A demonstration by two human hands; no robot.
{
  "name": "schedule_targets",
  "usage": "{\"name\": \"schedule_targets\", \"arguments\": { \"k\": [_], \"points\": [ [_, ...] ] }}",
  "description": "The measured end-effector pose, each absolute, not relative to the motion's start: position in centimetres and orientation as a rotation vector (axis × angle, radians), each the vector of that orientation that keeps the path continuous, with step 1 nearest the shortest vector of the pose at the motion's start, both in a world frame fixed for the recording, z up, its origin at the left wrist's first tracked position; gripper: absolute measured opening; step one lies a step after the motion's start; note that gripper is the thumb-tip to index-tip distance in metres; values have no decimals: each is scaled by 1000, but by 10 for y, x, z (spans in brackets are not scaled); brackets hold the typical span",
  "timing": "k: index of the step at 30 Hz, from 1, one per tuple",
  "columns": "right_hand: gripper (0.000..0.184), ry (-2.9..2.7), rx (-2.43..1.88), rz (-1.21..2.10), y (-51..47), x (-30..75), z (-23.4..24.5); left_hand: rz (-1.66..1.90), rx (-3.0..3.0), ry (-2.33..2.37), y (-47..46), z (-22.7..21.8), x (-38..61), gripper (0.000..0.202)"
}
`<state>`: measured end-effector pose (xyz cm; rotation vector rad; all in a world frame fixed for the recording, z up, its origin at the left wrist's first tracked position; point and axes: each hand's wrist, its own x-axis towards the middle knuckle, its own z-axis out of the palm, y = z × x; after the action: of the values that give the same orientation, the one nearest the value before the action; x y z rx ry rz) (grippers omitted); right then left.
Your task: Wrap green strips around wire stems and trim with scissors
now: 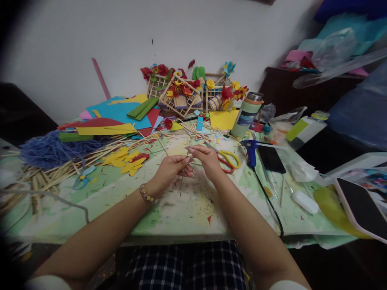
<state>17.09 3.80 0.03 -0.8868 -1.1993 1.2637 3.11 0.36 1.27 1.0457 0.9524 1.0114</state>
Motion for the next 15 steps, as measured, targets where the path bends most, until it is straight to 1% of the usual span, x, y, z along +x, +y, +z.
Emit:
{"name": "schedule_targets", "arguments": {
  "k": [4, 15],
  "points": [
    [16, -1175, -875, 1281, 39, 171, -1, 1009, 1042, 943, 3, 14, 31, 14],
    [17, -1129, -861, 1313, 36, 170, 2, 985, 1022, 895, 3, 14, 28, 14]
  ]
}}
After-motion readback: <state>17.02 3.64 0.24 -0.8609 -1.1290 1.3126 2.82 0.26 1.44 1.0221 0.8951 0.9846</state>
